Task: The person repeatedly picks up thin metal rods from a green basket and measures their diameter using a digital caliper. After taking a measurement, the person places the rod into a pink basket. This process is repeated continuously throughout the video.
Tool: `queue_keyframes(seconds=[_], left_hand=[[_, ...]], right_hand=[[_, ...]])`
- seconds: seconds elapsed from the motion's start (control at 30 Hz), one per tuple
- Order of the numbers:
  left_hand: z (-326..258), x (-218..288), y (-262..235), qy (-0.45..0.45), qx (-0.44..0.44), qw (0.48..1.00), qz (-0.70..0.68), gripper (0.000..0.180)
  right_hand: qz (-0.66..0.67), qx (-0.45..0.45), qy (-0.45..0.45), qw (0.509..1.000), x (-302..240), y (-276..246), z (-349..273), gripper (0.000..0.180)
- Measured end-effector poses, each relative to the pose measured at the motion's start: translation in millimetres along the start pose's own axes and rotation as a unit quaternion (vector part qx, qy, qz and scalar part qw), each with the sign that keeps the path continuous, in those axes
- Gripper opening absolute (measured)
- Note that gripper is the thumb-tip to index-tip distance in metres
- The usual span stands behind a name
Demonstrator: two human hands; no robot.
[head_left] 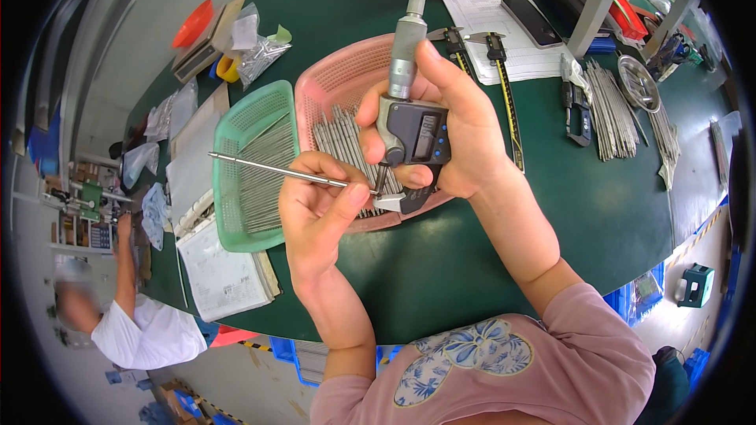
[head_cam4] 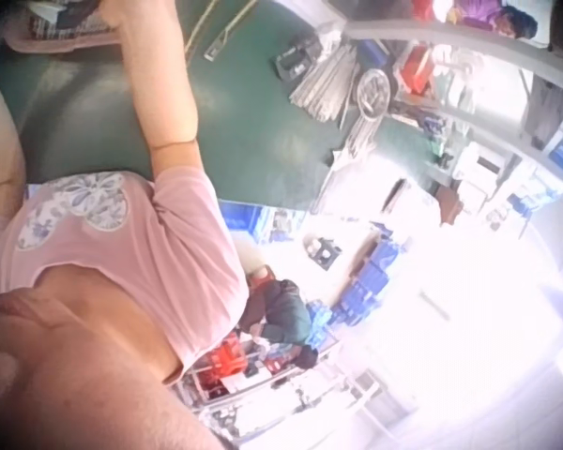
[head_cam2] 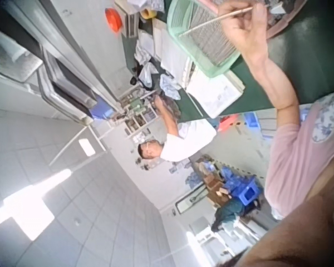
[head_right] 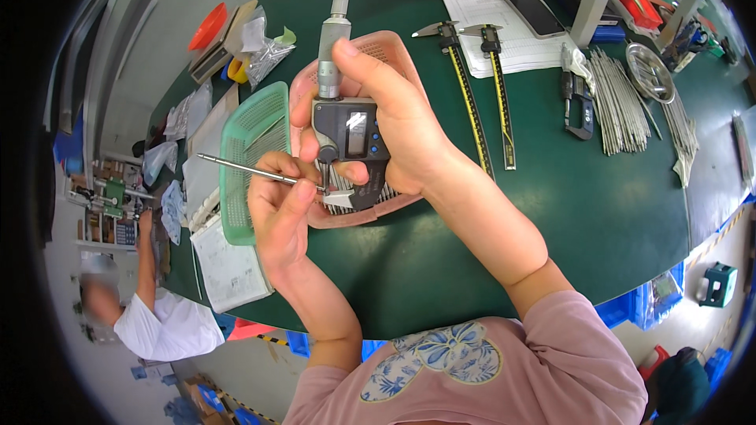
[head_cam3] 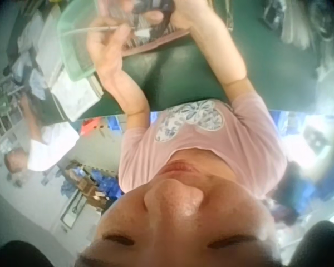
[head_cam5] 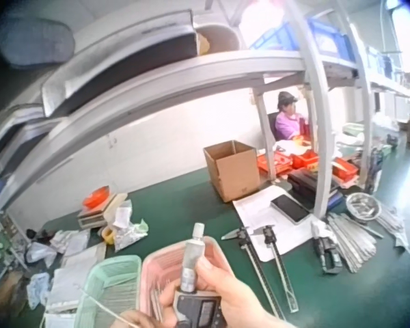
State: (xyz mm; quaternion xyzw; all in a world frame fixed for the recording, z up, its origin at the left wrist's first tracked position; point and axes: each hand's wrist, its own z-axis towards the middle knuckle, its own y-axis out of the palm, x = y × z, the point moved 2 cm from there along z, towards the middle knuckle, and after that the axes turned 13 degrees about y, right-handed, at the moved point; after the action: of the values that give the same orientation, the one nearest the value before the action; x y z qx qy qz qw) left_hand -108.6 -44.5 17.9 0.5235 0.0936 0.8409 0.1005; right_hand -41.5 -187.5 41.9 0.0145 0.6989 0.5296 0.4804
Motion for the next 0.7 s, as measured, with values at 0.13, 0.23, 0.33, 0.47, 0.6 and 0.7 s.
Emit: queue_keyframes(seconds=[0.13, 0.23, 0.33, 0.47, 0.6, 0.7], left_hand=[[0.5, 1.4, -0.1, -0.004, -0.008, 1.000, -0.019, 0.026], [0.4, 3.5, -0.9, -0.008, -0.023, 0.999, -0.034, 0.026], [0.8, 4.1, -1.0, -0.006, -0.032, 0.999, -0.036, 0.027], [-0.1, 5.2, -0.7, -0.015, -0.031, 0.999, -0.033, 0.027], [1.0, 3.5, -0.9, -0.006, -0.039, 0.999, -0.036, 0.028], [1.0, 1.5, -2.2, 0.000, -0.047, 0.998, -0.033, 0.028]], right_hand=[[0.029, -0.006, 0.024, 0.999, -0.1, -0.1, 0.4, 0.063], [0.040, -0.007, 0.032, 0.999, -1.3, 0.5, 0.2, 0.062], [0.053, -0.004, 0.020, 0.998, -1.0, 1.5, 1.0, 0.059], [0.063, -0.005, 0.016, 0.998, 1.1, 1.7, 2.0, 0.058], [0.042, -0.030, 0.032, 0.998, 2.0, -1.9, 1.2, 0.060], [0.020, -0.043, 0.022, 0.999, 3.3, -4.7, 2.2, 0.061]])
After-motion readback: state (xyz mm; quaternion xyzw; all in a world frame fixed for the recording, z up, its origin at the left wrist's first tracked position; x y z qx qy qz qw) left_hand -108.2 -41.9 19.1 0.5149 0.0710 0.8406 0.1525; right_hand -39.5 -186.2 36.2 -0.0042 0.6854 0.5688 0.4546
